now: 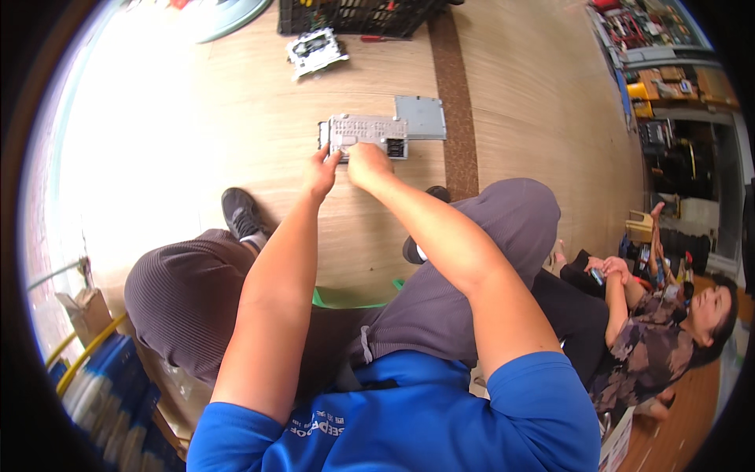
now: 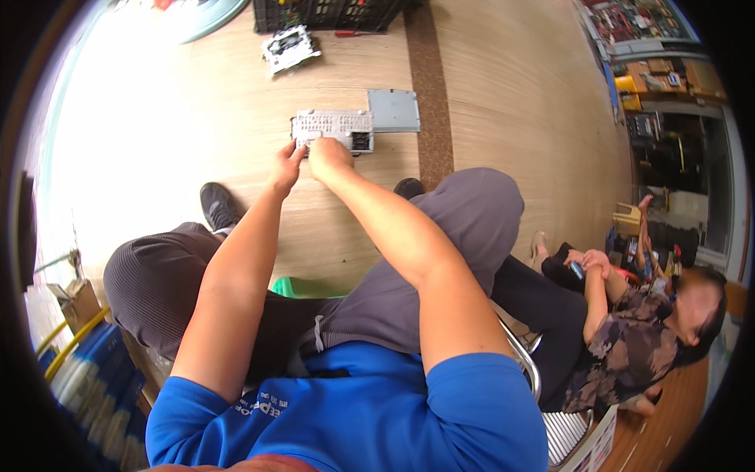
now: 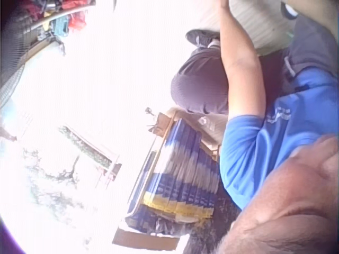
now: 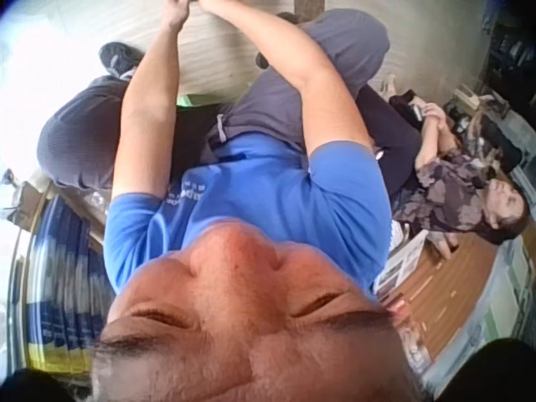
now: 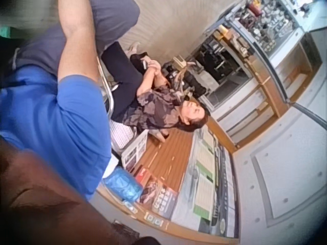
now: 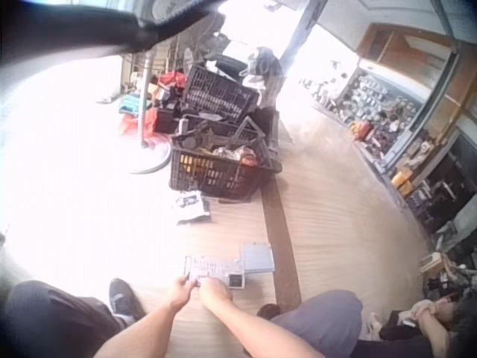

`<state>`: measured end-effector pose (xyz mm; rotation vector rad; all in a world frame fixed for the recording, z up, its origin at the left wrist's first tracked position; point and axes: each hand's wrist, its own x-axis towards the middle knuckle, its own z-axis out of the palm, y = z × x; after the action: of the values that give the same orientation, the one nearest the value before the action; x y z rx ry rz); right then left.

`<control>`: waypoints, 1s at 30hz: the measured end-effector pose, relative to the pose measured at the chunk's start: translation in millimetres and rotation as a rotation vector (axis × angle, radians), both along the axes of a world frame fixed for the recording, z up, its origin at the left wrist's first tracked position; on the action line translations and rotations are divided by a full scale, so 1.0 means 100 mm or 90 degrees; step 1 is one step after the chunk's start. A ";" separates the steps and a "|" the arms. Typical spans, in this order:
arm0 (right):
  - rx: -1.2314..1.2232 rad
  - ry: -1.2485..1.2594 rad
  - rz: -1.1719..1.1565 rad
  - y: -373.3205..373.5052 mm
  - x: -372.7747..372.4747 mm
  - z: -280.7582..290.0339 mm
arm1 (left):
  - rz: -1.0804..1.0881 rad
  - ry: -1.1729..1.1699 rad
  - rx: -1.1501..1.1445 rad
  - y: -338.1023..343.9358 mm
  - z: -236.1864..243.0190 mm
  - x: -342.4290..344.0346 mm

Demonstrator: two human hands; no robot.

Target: The person assembles an electronic device by placing a circuit board into a metal housing and then fitting a metal cover onto the top.

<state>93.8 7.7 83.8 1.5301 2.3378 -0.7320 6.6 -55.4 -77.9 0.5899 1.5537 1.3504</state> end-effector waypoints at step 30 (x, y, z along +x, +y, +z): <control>0.218 0.274 0.161 0.92 2.10 2.74 | -0.496 0.927 -0.071 1.06 1.26 0.26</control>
<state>304.1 99.4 357.6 1.2465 3.0421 -0.6758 32.3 50.5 47.9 2.1056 2.0062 0.0590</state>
